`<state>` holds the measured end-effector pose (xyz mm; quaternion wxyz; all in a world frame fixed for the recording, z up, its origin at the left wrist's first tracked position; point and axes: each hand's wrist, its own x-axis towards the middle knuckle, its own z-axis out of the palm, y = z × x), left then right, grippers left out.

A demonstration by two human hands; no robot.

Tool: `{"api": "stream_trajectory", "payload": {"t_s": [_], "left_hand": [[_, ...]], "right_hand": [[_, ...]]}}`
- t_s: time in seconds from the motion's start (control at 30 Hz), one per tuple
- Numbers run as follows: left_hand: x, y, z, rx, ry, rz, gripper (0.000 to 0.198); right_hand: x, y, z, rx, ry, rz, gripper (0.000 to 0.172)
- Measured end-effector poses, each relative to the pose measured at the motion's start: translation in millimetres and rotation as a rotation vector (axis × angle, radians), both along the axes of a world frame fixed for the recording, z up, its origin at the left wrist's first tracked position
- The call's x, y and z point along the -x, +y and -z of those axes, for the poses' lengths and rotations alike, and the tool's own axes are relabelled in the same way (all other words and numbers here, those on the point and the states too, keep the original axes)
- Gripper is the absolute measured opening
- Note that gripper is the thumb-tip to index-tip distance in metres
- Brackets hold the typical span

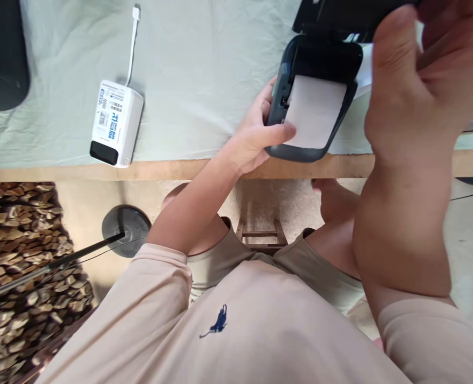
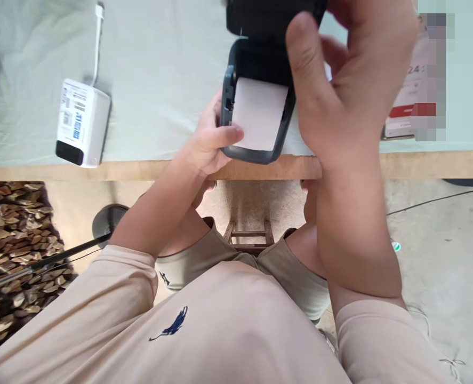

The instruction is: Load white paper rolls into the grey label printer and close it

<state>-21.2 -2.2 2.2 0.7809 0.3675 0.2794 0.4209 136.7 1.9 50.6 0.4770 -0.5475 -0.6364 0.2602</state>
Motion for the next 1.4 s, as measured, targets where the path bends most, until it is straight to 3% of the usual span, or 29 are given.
{"api": "stream_trajectory", "payload": {"t_s": [0.1,0.23,0.4,0.57,0.87,1.07,1.2,1.4], "left_hand": [[0,0,0.6,-0.005,-0.032,-0.036,0.03],[2,0,3.7,0.008,-0.032,-0.078,0.036],[4,2,1.1,0.022,-0.062,-0.043,0.045],[2,-1,-6.5,0.164,-0.184,-0.062,0.028],[-1,0,-6.2,0.041,-0.07,-0.078,0.019],[-4,2,-9.2,0.101,-0.076,-0.095,0.022],[1,4,-3.2,0.29,-0.03,-0.153,0.037],[2,10,11.9,0.361,0.015,-0.27,0.027]], "right_hand": [[2,-9,-5.8,-0.026,-0.276,-0.025,0.037],[-1,-12,-6.2,0.0,-0.373,-0.151,0.034],[-1,-11,-0.6,0.006,-0.276,-0.157,0.031],[9,-17,-2.4,0.115,-0.077,-0.156,0.046],[9,-11,-1.1,0.164,-0.122,-0.265,0.054],[8,-10,-1.7,0.197,-0.146,-0.239,0.056],[8,-10,6.0,0.143,-0.116,-0.16,0.051],[1,-6,20.6,0.062,-0.111,-0.209,0.062]]}}
